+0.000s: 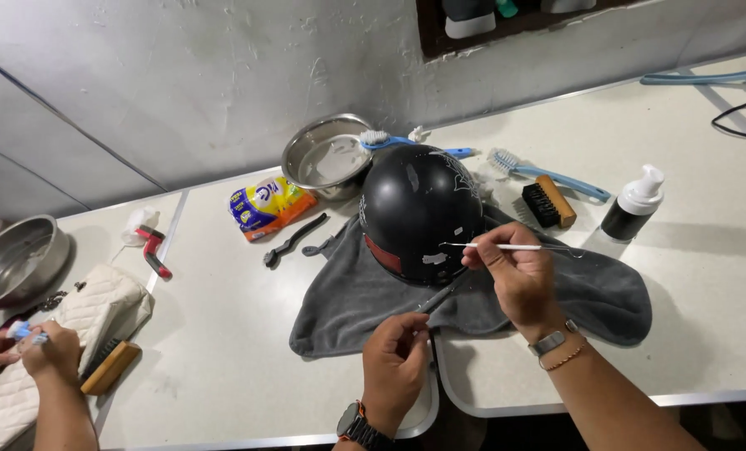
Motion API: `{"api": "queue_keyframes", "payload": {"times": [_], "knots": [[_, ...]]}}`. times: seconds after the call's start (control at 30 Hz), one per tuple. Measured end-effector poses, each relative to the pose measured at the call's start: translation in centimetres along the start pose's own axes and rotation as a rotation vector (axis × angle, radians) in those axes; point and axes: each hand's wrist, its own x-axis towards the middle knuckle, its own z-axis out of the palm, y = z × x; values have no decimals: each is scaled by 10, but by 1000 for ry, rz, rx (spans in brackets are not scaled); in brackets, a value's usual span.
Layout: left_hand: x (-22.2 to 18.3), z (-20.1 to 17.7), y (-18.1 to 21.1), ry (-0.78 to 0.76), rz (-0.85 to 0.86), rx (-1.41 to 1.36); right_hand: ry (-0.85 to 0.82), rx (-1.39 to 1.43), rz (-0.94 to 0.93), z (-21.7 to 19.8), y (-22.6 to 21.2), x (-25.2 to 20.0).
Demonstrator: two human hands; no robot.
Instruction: Scraping a sticker off a motorcycle helmet using a pick tool and then wiping it clean.
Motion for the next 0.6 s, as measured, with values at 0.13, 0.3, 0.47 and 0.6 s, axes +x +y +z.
{"api": "queue_keyframes", "payload": {"times": [0.13, 0.3, 0.47, 0.6], "knots": [[27, -7, 2, 115, 236, 239, -75, 6, -64, -13, 23, 6], [80, -1, -16, 67, 227, 415, -49, -3, -84, -19, 42, 5], [97, 9, -42, -43, 317, 295, 39, 52, -154, -15, 50, 6], [95, 8, -42, -62, 296, 288, 24, 47, -195, -13, 54, 7]]}}
